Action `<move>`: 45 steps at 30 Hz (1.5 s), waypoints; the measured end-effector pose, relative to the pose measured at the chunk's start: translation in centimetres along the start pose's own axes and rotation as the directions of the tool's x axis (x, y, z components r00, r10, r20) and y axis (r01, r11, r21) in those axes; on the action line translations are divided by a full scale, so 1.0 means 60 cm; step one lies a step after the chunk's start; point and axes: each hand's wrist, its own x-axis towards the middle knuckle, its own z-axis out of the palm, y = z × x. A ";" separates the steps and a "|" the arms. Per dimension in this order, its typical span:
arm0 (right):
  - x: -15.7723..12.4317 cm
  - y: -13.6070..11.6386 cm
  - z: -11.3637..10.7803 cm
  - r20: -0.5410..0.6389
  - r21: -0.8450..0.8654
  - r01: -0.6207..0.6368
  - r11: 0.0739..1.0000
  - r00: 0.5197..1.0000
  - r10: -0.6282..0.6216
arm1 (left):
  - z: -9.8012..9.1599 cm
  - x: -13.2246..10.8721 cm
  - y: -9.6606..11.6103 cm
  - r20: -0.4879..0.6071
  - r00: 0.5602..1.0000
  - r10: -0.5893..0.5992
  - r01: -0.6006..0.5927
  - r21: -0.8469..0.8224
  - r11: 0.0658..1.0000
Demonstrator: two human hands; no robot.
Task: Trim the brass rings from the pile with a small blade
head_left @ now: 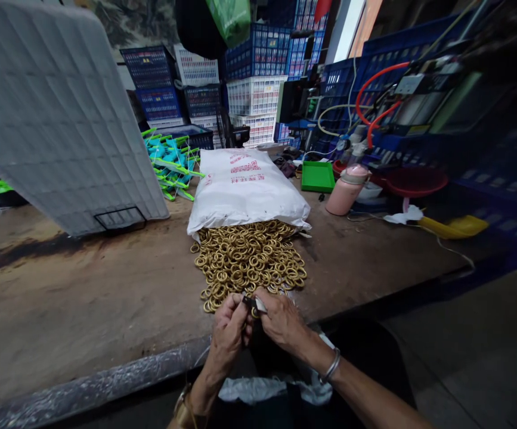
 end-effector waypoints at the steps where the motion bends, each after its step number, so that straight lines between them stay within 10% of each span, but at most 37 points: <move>1: 0.000 -0.003 -0.001 0.007 -0.026 0.003 1.000 1.000 -0.003 | -0.001 0.001 -0.002 0.000 1.000 0.012 -0.012 0.014 1.000; 10: 0.009 0.027 -0.016 0.099 -0.168 -0.151 0.974 0.981 0.169 | 0.001 -0.019 0.011 0.097 0.993 0.064 -0.066 0.015 0.998; 15: 0.016 0.032 -0.009 -0.040 0.168 -0.212 0.963 0.974 0.221 | 0.007 -0.022 0.021 0.166 0.986 0.011 0.016 -0.159 0.987; 20: 0.019 0.000 -0.003 0.182 0.686 -0.302 0.662 0.952 0.246 | 0.003 -0.017 0.022 0.185 0.982 -0.035 0.082 -0.253 0.964; 26: 0.016 -0.026 -0.012 0.445 0.798 -0.492 0.349 0.871 0.209 | -0.007 -0.014 0.017 0.187 0.982 0.010 0.042 -0.273 0.961; 45: 0.025 -0.023 -0.003 0.127 0.527 -0.236 0.816 0.972 0.199 | -0.018 -0.009 0.004 -0.060 0.998 -0.015 0.013 -0.034 0.999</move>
